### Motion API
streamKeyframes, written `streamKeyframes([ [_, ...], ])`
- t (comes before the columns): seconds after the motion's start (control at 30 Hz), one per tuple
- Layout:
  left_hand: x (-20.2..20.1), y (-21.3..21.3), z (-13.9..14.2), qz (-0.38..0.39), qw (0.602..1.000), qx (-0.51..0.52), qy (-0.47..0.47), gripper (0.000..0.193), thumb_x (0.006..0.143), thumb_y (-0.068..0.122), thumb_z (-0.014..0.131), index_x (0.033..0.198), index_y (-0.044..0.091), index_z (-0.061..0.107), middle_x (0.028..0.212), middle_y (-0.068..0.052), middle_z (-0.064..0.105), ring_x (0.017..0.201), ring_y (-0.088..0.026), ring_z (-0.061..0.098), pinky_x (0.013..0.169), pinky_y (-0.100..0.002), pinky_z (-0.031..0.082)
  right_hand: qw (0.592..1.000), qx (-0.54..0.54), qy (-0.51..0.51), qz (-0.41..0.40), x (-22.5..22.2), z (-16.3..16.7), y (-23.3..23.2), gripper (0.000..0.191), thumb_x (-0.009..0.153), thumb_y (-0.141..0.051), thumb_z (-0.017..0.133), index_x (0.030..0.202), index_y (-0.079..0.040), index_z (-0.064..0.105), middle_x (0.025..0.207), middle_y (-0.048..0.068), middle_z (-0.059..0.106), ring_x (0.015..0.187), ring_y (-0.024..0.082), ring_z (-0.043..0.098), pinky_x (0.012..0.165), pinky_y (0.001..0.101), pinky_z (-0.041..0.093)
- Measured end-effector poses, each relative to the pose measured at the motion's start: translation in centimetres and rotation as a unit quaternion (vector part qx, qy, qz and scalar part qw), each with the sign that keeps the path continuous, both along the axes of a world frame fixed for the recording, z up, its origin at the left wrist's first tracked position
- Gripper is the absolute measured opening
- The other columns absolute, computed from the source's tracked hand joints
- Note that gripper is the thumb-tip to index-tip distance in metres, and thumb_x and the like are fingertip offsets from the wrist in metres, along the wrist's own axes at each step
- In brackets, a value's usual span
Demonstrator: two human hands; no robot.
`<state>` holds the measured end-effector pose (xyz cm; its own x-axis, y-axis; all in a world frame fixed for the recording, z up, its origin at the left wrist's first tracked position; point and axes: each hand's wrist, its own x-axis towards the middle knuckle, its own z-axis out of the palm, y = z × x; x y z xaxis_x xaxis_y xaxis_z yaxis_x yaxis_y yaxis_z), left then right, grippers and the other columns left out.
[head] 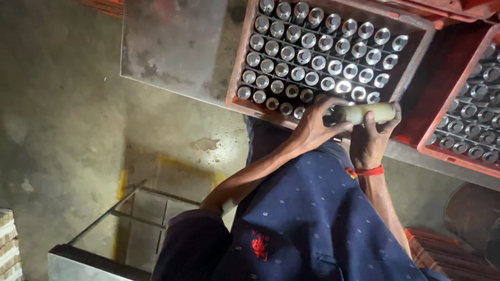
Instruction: The person repeatedly picks small cylindrical metal parts from a red crate and places them into a second crate, arranging them in rows. The person occasionally shifts the crate and continues the pick-and-place cycle.
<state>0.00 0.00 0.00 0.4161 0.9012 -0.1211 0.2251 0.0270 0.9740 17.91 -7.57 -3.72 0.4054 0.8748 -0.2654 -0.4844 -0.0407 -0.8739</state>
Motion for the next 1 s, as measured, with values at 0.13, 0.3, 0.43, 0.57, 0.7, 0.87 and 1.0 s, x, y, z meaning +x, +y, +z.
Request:
streamKeyframes([
  [0.13, -0.8, -0.7, 1.1, -0.046, 0.995, 0.064, -0.061, 0.047, 0.088, 0.018, 0.082, 0.131, 0.014, 0.064, 0.134, -0.005, 0.065, 0.12, -0.02, 0.069, 0.1, -0.03, 0.062, 0.999, -0.016, 0.044, 0.01, 0.5, 1.9, -0.3, 0.073, 0.112, -0.017, 0.071, 0.167, -0.028, 0.023, 0.142, 0.006, 0.049, 0.123, 0.022, 0.056, 0.099, 0.0396, 0.057],
  [0.3, -0.3, -2.1, 0.0, -0.114, 0.937, 0.324, 0.066, 0.046, 0.092, 0.009, 0.083, 0.131, 0.028, 0.067, 0.15, 0.004, 0.056, 0.133, -0.017, 0.062, 0.107, -0.026, 0.059, 0.989, -0.018, 0.119, 0.089, 1.9, 3.1, 0.8, 0.079, 0.105, -0.012, 0.075, 0.167, -0.026, 0.028, 0.139, 0.006, 0.049, 0.124, 0.022, 0.057, 0.1, 0.0363, 0.055],
  [0.43, -1.6, -2.1, -2.9, -0.003, 0.973, 0.23, -0.001, 0.06, 0.087, 0.024, 0.082, 0.142, 0.019, 0.058, 0.155, -0.006, 0.047, 0.14, -0.03, 0.055, 0.113, -0.039, 0.056, 0.973, 0.052, -0.213, 0.07, 3.3, 4.9, 1.1, 0.079, 0.101, -0.005, 0.086, 0.161, -0.012, 0.035, 0.135, 0.012, 0.047, 0.123, 0.026, 0.053, 0.107, 0.0429, 0.049],
  [0.57, -5.6, 0.0, -6.3, 0.185, 0.942, 0.229, 0.162, 0.045, 0.105, 0.029, 0.069, 0.147, 0.02, 0.055, 0.159, -0.006, 0.048, 0.142, -0.027, 0.056, 0.11, -0.043, 0.058, 0.852, 0.132, -0.503, 0.056, 2.0, 5.5, -0.9, 0.072, 0.097, -0.005, 0.09, 0.152, -0.007, 0.044, 0.137, 0.015, 0.058, 0.122, 0.029, 0.059, 0.104, 0.0426, 0.052],
  [0.7, -6.7, 2.6, -7.8, 0.246, 0.874, 0.287, 0.306, 0.051, 0.105, 0.038, 0.062, 0.15, 0.019, 0.05, 0.158, -0.007, 0.046, 0.151, -0.031, 0.041, 0.119, -0.052, 0.043, 0.724, 0.183, -0.649, 0.148, -0.5, 2.5, 0.2, 0.046, 0.089, -0.007, 0.095, 0.124, -0.004, 0.065, 0.114, 0.017, 0.071, 0.108, 0.037, 0.073, 0.094, 0.044, 0.058],
  [0.87, -6.0, 2.8, -7.3, 0.225, 0.875, 0.238, 0.357, 0.059, 0.106, 0.041, 0.058, 0.157, 0.015, 0.04, 0.166, -0.015, 0.031, 0.157, -0.037, 0.025, 0.123, -0.054, 0.032, 0.781, 0.187, -0.587, 0.1, -0.1, 2.2, -0.4, 0.039, 0.102, -0.002, 0.087, 0.132, 0.001, 0.062, 0.128, 0.022, 0.07, 0.115, 0.036, 0.071, 0.098, 0.0434, 0.06],
  [1.0, -6.1, 3.0, -7.0, 0.236, 0.87, 0.268, 0.339, 0.062, 0.108, 0.042, 0.054, 0.159, 0.012, 0.036, 0.168, -0.016, 0.026, 0.159, -0.039, 0.02, 0.128, -0.056, 0.028, 0.748, 0.13, -0.629, 0.169, 0.3, 2.1, -0.8, 0.045, 0.091, -0.004, 0.088, 0.131, 0.0, 0.067, 0.117, 0.025, 0.068, 0.102, 0.036, 0.071, 0.085, 0.0431, 0.058],
])
